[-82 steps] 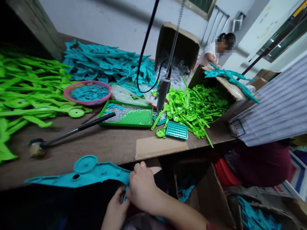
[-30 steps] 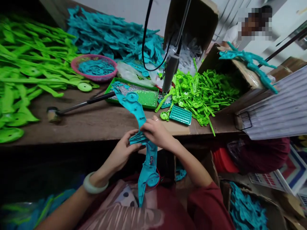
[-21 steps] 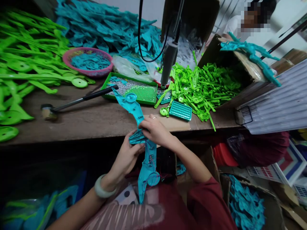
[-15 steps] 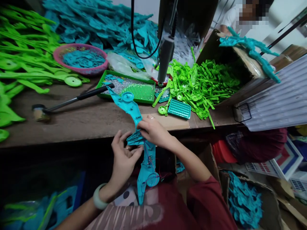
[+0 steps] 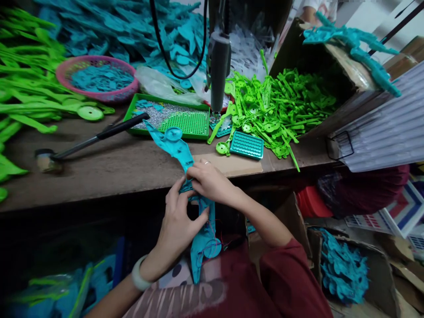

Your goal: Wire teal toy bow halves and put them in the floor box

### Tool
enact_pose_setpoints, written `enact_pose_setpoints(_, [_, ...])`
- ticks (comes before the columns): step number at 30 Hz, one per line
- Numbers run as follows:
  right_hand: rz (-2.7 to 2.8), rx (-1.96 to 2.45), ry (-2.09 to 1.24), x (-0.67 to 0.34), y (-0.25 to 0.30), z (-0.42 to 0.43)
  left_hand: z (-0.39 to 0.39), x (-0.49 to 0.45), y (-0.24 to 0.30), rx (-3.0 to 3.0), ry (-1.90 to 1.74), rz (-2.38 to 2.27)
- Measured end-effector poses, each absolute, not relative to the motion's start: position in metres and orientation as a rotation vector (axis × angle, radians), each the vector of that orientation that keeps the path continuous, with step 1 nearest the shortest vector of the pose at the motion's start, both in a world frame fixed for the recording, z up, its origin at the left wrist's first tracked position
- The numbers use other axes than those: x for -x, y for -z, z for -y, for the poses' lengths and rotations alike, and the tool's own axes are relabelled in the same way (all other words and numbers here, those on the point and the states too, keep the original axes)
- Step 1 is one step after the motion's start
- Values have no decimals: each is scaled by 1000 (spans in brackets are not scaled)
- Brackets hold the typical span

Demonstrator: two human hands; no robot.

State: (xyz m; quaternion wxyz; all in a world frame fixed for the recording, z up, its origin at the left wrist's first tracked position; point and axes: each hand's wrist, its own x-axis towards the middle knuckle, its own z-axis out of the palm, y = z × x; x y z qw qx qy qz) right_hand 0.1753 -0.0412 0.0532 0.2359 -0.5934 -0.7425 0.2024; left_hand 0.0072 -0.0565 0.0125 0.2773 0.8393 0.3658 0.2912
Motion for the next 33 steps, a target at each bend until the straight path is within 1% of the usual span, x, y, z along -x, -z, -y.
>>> enact_pose_setpoints(6, [1992,1650,-594,-177,-47,45,56,-7,-15,-2550,-744,-924])
enact_pose_setpoints(11, [1940,1628,-565,-176,-47,44,57,-8,-15,-2614,-918,-850])
enact_pose_setpoints(14, [1905,1613,-564,-176,-46,45,58,-9,-10,-2528,-1021,-785])
enact_pose_setpoints(16, [1876,1588,-556,-177,-45,45,59,-10,-2,-2305,-1100,-863])
enact_pose_setpoints(18, [1844,1554,-537,-177,-44,46,57,-11,6,-1881,-1119,-985])
enact_pose_setpoints(21, [1807,1504,-524,-177,-41,47,51,-13,15,-1153,-917,-978])
enact_pose_setpoints(24, [1805,1466,-502,-176,-39,48,40,-14,16,-817,-736,-894])
enact_pose_setpoints(26, [1822,1453,-398,-176,-39,49,35,-15,12,-795,-714,-902])
enact_pose_setpoints(31, [1708,1502,116,-177,-46,45,30,-15,-7,-924,-679,-922])
enact_pose_setpoints(33, [1775,1503,192,-177,-48,41,31,-16,-14,-1022,-657,-912])
